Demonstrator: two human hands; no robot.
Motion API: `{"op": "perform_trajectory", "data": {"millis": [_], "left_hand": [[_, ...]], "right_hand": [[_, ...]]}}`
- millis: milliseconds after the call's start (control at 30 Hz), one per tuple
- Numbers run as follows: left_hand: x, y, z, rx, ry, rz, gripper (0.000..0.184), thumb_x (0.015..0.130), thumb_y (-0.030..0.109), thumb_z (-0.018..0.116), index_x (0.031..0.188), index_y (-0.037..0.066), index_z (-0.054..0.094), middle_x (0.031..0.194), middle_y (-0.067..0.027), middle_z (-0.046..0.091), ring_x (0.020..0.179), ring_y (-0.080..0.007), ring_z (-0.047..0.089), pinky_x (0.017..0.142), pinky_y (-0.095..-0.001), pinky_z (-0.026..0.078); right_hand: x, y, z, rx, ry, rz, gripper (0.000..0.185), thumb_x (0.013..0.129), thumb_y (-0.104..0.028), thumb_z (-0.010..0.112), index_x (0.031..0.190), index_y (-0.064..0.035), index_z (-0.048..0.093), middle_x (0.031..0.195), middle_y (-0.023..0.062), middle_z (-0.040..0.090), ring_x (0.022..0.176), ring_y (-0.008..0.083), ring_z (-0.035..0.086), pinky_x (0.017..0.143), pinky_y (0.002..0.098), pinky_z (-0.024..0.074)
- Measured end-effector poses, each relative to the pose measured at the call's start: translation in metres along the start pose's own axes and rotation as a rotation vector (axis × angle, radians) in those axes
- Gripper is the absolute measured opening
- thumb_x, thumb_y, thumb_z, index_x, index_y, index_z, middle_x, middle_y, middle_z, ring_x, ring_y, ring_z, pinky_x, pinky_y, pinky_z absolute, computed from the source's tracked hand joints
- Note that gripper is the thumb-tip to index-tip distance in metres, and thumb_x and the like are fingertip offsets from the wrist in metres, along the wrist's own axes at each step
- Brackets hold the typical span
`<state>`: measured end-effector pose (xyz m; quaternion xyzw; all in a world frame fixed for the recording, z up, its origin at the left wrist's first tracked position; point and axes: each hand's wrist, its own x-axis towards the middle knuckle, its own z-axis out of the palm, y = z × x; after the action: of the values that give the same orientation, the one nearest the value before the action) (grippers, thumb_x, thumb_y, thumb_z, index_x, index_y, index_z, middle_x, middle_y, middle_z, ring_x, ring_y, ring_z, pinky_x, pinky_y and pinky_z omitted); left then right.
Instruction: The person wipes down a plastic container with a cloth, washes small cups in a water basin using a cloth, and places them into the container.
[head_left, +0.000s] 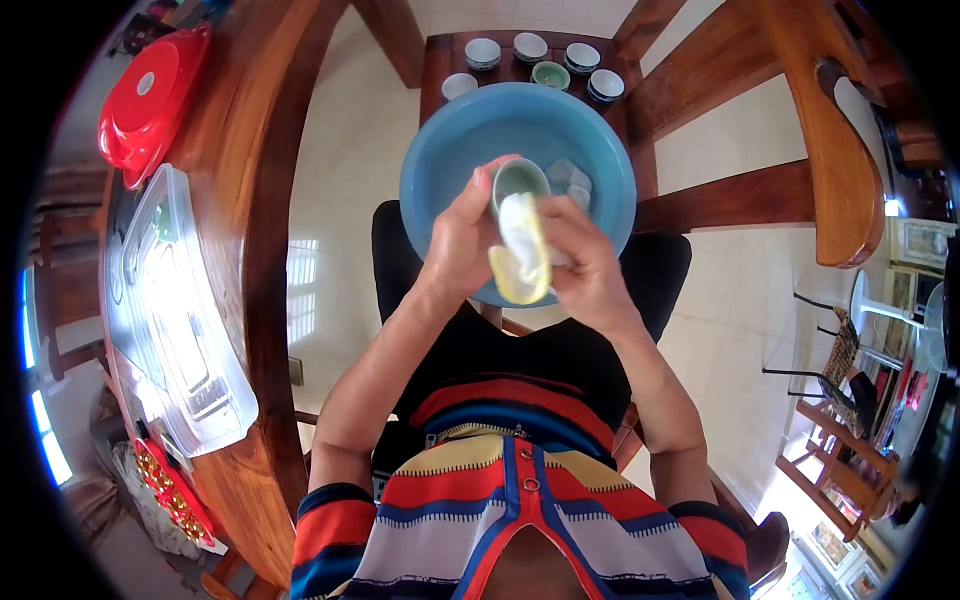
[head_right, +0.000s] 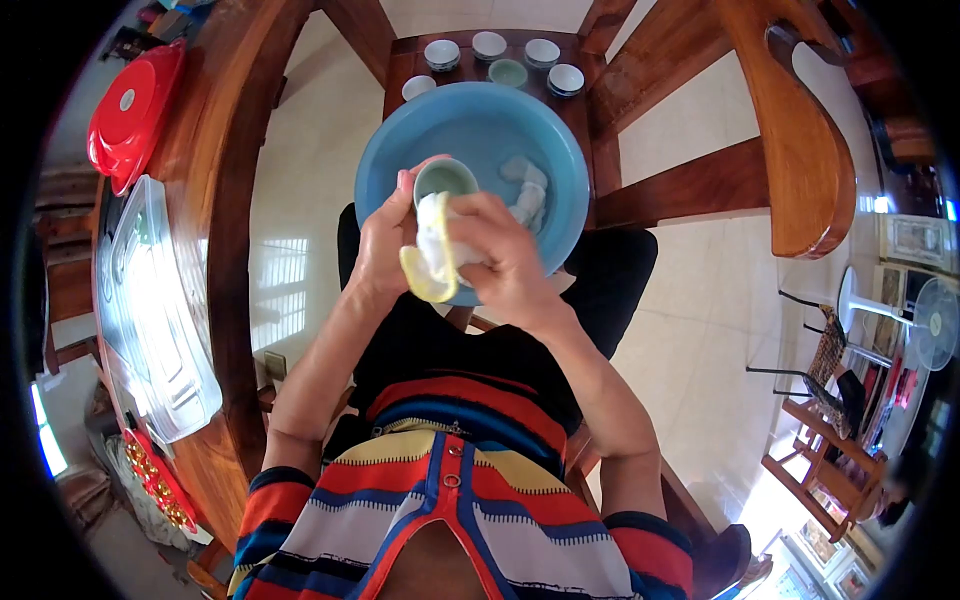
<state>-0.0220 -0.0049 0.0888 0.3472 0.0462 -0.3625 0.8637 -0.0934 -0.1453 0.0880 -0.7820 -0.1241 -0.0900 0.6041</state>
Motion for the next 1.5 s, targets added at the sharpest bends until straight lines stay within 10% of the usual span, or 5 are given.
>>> {"op": "perform_trajectory", "data": {"millis": [167,433,667,1033,1500], "left_hand": [[0.009,0.002,-0.029,-0.249,-0.392,-0.133,0.045,0.097,0.041,0.029,0.124,0.007,0.043,0.121,-0.008,0.048,0.112,-0.0235,0.047,0.095,-0.0441,0.036],[-0.001,-0.002,0.004,-0.046,-0.034,-0.02,0.045,0.096,0.04,0.035,0.126,0.007,0.042,0.114,-0.0074,0.052,0.105,-0.0184,0.052,0.092,-0.0332,0.042],[-0.019,0.027,0.028,0.275,0.089,0.253,0.04,0.097,0.038,0.034,0.126,0.011,0.038,0.108,-0.004,0.046,0.094,-0.0133,0.046,0.08,-0.0312,0.041],[-0.182,0.187,-0.005,1.179,0.753,0.946,0.062,0.081,0.03,0.068,0.127,0.001,0.038,0.098,-0.0098,0.057,0.085,-0.0133,0.054,0.074,-0.0265,0.046],[-0.185,0.31,-0.204,1.577,1.137,0.616,0.062,0.067,0.027,0.074,0.12,0.003,0.053,0.107,-0.0153,0.061,0.098,-0.0226,0.058,0.084,-0.0326,0.045]], "right_hand": [[-0.003,-0.007,-0.013,0.86,0.516,0.475,0.032,0.087,-0.01,0.054,0.118,-0.0004,0.052,0.103,0.0046,0.061,0.089,0.0118,0.059,0.081,0.0259,0.0467],[0.007,-0.007,0.017,-0.458,0.144,-0.063,0.044,0.067,-0.003,0.064,0.11,-0.0025,0.053,0.105,0.0139,0.055,0.104,0.0365,0.048,0.093,0.0418,0.0337],[0.011,-0.015,-0.002,0.984,0.347,0.327,0.047,0.089,-0.013,0.054,0.131,-0.0041,0.035,0.119,0.0118,0.052,0.108,0.0248,0.053,0.093,0.0405,0.0437],[0.036,-0.016,0.018,0.955,0.242,0.514,0.042,0.087,-0.023,0.058,0.122,-0.0064,0.043,0.105,0.0093,0.057,0.092,0.0232,0.059,0.073,0.0405,0.0528],[0.057,-0.034,0.048,0.963,0.119,0.582,0.039,0.085,-0.014,0.061,0.12,-0.0045,0.047,0.108,0.0058,0.056,0.098,0.018,0.056,0.087,0.0352,0.0454]]}}
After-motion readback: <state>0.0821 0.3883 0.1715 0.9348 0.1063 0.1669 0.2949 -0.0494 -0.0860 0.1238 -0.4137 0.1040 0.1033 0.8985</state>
